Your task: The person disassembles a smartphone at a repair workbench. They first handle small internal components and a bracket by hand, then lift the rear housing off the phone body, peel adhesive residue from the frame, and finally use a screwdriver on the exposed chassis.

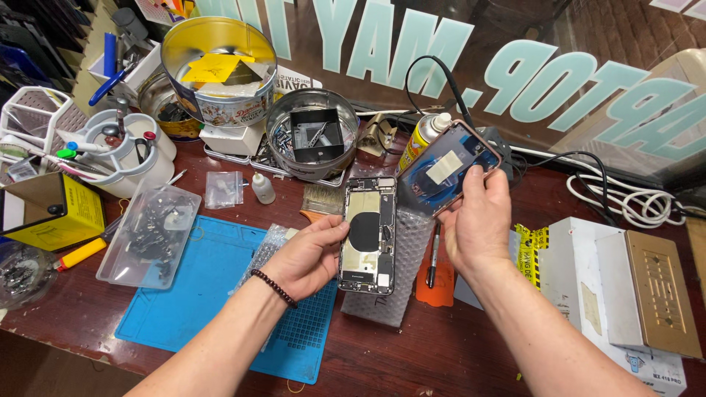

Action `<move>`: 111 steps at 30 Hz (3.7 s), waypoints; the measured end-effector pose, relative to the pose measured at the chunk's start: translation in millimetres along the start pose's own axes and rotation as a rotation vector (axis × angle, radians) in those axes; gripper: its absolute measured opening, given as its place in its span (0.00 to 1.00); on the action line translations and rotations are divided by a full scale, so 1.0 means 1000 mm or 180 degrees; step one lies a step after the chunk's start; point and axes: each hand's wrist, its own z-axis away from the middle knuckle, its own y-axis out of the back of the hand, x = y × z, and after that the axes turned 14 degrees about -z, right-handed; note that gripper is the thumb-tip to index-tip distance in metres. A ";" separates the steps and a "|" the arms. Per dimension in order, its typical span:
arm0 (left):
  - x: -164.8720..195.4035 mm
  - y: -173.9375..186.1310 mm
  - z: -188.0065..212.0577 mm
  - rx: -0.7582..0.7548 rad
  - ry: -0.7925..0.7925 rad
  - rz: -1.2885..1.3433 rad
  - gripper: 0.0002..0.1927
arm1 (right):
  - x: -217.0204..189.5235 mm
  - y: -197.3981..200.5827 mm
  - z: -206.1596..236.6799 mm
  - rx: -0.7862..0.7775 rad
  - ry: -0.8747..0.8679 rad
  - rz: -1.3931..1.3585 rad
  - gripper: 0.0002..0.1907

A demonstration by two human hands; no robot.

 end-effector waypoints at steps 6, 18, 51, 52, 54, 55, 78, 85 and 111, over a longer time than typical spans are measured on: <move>-0.007 0.009 -0.005 0.0497 0.0074 -0.0026 0.09 | -0.028 0.011 -0.002 -0.0213 0.1365 0.1475 0.08; 0.015 0.012 -0.007 0.0908 -0.0487 0.0020 0.12 | 0.086 0.080 0.010 0.0271 -0.1401 0.2298 0.13; 0.087 -0.138 0.050 0.0054 -0.0135 -0.1689 0.16 | -0.087 -0.047 0.058 -0.0806 -0.1010 0.1720 0.18; 0.087 -0.138 0.050 -0.0011 -0.0151 -0.1669 0.16 | -0.089 -0.048 0.059 -0.0825 -0.0964 0.1705 0.18; 0.090 -0.139 0.051 -0.0223 -0.0157 -0.1443 0.16 | -0.092 -0.050 0.059 -0.0849 -0.0877 0.1672 0.19; 0.092 -0.138 0.051 -0.0354 -0.0155 -0.1236 0.17 | -0.094 -0.052 0.059 -0.0871 -0.0827 0.1689 0.19; 0.094 -0.138 0.046 -0.0531 -0.0305 -0.1048 0.19 | -0.101 -0.063 0.075 -0.1666 0.1280 0.3748 0.09; 0.095 -0.140 0.045 -0.0582 -0.0287 -0.0931 0.19 | -0.096 -0.056 0.072 -0.1327 0.0619 0.3023 0.14; 0.096 -0.140 0.041 -0.0303 -0.0224 -0.1044 0.18 | -0.105 -0.056 0.070 -0.0566 -0.0607 0.1645 0.20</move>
